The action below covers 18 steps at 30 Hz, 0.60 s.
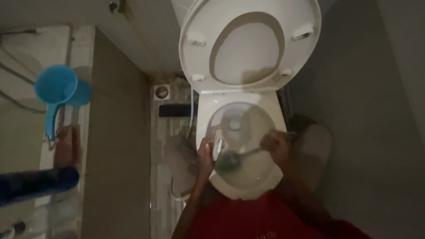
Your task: The person scrubs the inside of a toilet bowl using a toilet brush and rinses it with a hand-held bidet sprayer.
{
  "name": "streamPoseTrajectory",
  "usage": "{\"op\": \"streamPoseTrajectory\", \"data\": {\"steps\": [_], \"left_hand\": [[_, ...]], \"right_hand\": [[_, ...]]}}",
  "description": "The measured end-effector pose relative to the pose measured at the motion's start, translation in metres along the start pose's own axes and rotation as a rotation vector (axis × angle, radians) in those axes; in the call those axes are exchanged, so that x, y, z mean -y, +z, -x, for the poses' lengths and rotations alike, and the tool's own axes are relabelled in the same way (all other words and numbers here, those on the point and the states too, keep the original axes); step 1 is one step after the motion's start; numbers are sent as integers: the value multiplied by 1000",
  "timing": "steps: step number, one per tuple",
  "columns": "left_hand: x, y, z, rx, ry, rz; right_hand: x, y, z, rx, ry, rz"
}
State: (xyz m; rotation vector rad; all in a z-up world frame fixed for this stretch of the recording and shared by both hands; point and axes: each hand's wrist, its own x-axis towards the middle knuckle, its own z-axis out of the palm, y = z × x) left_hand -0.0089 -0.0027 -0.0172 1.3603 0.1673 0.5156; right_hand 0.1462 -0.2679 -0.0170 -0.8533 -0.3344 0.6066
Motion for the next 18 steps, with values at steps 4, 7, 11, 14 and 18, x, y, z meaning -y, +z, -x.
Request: {"op": "streamPoseTrajectory", "data": {"steps": [4, 7, 11, 14, 18], "left_hand": [[-12, 5, -5, 33, -268, 0], [-19, 7, -9, 92, -275, -46], [-32, 9, -11, 137, -211, -148], [-38, 11, -10, 123, -256, -143], [-33, 10, -9, 97, -233, -79]], "right_hand": [[45, -64, 46, -61, 120, -3], [60, -93, 22, -294, -54, 156], [66, -106, -33, -506, -318, 268], [11, -66, -94, -472, -580, 127], [-27, 0, -117, -502, -597, -155]]}}
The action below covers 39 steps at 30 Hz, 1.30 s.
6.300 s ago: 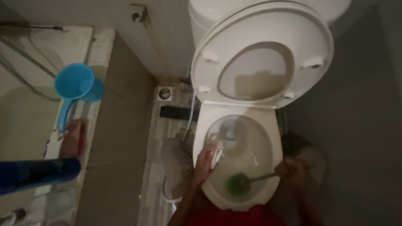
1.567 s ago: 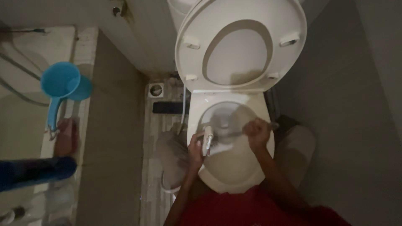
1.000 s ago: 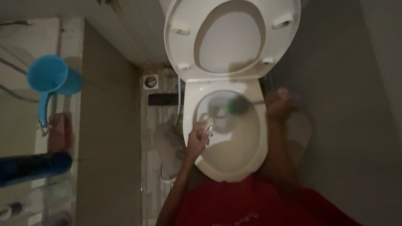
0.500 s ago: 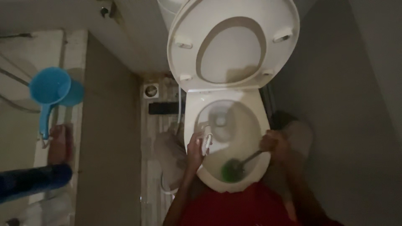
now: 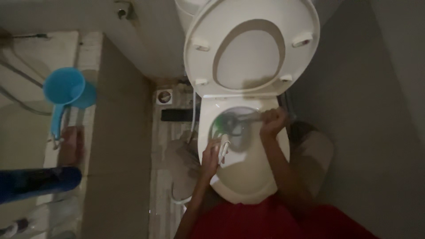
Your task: The person scrubs the inside of a toilet bowl using a toilet brush and rinses it with a hand-held bidet sprayer.
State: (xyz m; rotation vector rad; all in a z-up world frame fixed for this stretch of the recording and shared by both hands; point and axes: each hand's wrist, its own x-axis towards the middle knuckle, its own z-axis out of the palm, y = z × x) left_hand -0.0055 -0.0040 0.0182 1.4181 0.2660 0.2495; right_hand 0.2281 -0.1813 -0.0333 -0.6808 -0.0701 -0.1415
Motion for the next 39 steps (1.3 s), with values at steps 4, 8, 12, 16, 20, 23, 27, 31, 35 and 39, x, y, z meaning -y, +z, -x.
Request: {"op": "streamPoseTrajectory", "data": {"steps": [4, 8, 12, 16, 20, 23, 27, 31, 35, 39], "left_hand": [[14, -3, 1, -46, 1, -85], [16, -4, 1, -51, -69, -137], [5, -1, -1, -13, -61, -79], [2, -1, -3, 9, -38, -90], [13, -4, -2, 18, -6, -104], [23, -2, 2, -27, -40, -129], [20, -6, -2, -72, 179, -189], [7, -3, 0, -45, -45, -120], [0, -1, -4, -30, -94, -151], [7, -4, -4, -13, 78, -236]], "right_hand": [[24, 0, 38, 150, 149, 128], [71, -57, 49, 345, 434, 210], [127, -117, 30, 264, 429, 344], [140, -139, -2, 129, 207, 444], [91, -103, -8, 138, 24, 422], [45, -46, 14, 185, -48, 412], [38, -12, 47, 198, 76, 222], [81, -50, 80, 125, 226, 255], [126, -90, 87, 81, 304, 292], [142, -110, 71, -12, 215, 381]]}}
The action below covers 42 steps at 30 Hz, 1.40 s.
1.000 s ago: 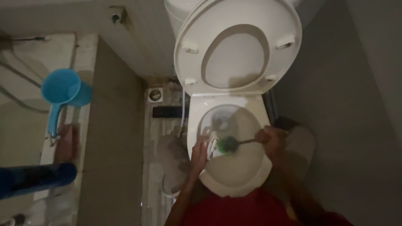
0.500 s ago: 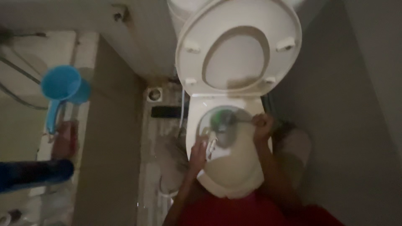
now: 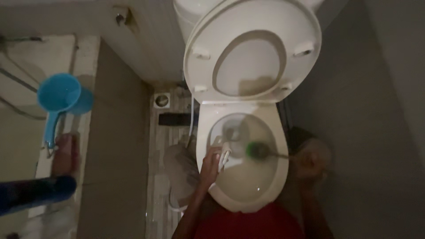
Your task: The person scrubs the inside of a toilet bowl using a toilet brush and rinses it with a hand-held bidet sprayer.
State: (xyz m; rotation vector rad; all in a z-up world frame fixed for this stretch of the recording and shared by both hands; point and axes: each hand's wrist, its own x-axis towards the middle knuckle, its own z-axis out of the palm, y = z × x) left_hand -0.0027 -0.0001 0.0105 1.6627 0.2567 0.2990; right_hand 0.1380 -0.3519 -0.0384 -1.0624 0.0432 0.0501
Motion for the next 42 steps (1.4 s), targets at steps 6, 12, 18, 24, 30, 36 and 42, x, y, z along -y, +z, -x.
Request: {"op": "streamPoseTrajectory", "data": {"steps": [6, 12, 18, 24, 30, 36, 42], "left_hand": [[11, 4, 4, 2, 2, 86], [22, 1, 8, 28, -123, 81], [22, 2, 8, -9, -105, 136], [-10, 0, 7, 43, -31, 161], [-12, 1, 6, 36, -72, 147], [-11, 1, 8, -46, -59, 104], [-14, 1, 8, -7, -21, 181]], "right_hand": [[-22, 88, -36, -126, -302, -103], [-8, 155, 1, 93, -26, -209], [19, 53, 22, 238, 165, -45], [37, 14, -40, 68, -63, 296], [3, 96, -71, 197, -400, 413], [-40, 140, -6, 468, -443, 408], [-5, 66, 69, 561, -87, 432]]}}
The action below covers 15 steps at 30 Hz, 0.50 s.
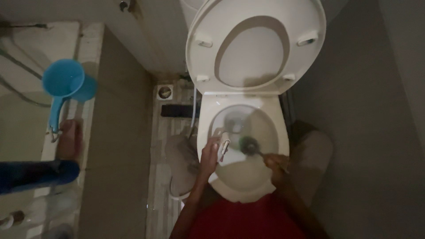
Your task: The person scrubs the inside of a toilet bowl using a toilet brush and rinses it with a hand-held bidet sprayer.
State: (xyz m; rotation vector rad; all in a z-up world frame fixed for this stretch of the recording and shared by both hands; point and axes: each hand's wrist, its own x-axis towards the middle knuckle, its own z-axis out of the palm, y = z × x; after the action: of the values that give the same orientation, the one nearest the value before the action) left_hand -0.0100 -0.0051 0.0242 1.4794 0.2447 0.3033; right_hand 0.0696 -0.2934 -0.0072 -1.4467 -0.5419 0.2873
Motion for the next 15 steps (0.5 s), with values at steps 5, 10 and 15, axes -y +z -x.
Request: {"op": "streamPoseTrajectory", "data": {"steps": [5, 10, 15], "left_hand": [[-5, 0, -4, 40, -53, -22], [5, -1, -5, 46, -167, -32], [25, 1, -2, -5, -39, 33]], "right_hand": [[6, -50, 22, -139, 61, 120], [1, -38, -7, -170, -143, 448], [59, 13, 10, -46, 195, 270]]}}
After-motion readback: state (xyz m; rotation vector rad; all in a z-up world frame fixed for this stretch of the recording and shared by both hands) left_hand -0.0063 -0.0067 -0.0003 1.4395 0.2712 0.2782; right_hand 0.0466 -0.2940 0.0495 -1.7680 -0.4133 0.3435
